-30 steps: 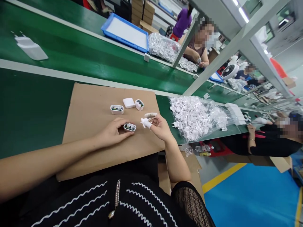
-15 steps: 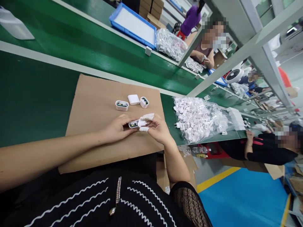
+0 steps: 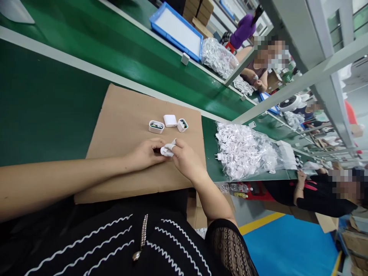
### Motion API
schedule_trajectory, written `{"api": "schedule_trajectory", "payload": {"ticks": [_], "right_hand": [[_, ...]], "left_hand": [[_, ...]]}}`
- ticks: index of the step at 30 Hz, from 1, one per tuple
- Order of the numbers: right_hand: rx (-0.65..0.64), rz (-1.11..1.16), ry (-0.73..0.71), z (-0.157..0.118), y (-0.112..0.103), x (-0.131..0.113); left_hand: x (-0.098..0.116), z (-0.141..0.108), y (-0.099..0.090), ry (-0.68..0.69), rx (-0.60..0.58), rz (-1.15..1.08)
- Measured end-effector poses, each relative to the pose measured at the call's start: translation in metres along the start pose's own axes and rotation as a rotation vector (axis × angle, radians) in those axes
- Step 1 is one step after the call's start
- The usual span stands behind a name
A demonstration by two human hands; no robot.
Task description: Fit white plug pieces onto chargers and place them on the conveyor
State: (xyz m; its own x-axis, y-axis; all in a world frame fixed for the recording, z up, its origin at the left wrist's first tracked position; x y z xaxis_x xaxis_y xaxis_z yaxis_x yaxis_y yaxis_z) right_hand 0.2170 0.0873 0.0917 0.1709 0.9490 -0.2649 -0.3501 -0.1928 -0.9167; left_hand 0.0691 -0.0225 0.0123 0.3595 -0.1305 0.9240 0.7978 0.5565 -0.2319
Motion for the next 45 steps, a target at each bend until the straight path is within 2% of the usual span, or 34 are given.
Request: {"api": "schedule_trajectory", "payload": {"ticks": [3, 7, 15, 24, 26, 28, 32, 34, 36, 38, 40, 42, 45], "right_hand": [[-0.013, -0.047, -0.042, 0.003, -0.006, -0.001], [-0.006, -0.034, -0.021, 0.004, -0.013, 0.004], [-0.06, -0.065, -0.008, 0.006, -0.005, 0.0], [-0.041, -0.146, 0.072, 0.017, -0.004, -0.004], [-0.008, -0.106, 0.121, 0.011, 0.002, -0.004], [0.058, 0.032, 0.162, 0.001, 0.009, 0.0], [0.334, 0.34, 0.318, -0.039, 0.016, 0.033], [0.505, 0.239, 0.488, -0.069, 0.013, 0.06], [0.568, 0.002, 0.611, -0.099, 0.007, 0.087], [0.552, -0.203, 0.703, -0.121, 0.0, 0.11], [0.479, -0.356, 0.771, -0.131, -0.007, 0.127], [0.362, -0.466, 0.819, -0.127, -0.015, 0.142], [0.183, -0.582, 0.896, -0.108, -0.029, 0.169]], "left_hand": [[0.001, 0.0, -0.001, -0.019, -0.007, -0.007], [0.004, 0.0, -0.002, -0.039, -0.006, -0.009], [0.006, 0.0, -0.002, -0.042, -0.022, -0.001], [0.0, -0.002, 0.0, -0.054, -0.006, 0.05], [-0.001, -0.003, 0.001, -0.04, -0.015, 0.069], [0.0, -0.004, 0.001, -0.032, -0.023, 0.086], [0.018, -0.005, -0.012, -0.032, -0.026, 0.123], [0.034, -0.004, -0.026, -0.022, 0.038, 0.134], [0.05, 0.0, -0.042, -0.061, 0.13, 0.156], [0.059, 0.009, -0.057, -0.135, 0.227, 0.201], [0.059, 0.023, -0.07, -0.207, 0.324, 0.261], [0.05, 0.042, -0.081, -0.249, 0.397, 0.313], [0.026, 0.08, -0.094, -0.27, 0.453, 0.388]]}}
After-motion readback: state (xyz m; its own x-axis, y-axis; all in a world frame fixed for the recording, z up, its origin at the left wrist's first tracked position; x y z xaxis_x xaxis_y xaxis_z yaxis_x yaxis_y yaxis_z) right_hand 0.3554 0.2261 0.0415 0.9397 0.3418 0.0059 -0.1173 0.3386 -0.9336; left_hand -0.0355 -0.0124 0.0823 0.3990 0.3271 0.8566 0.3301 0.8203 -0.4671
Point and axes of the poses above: each hand's wrist, its own z-axis towards the middle knuckle, its own y-axis out of the palm, x = y × z, the point moved 1 cm from there along z, towards the middle knuckle, and after that the axes turned 13 degrees about x, right-handed, at the moved point
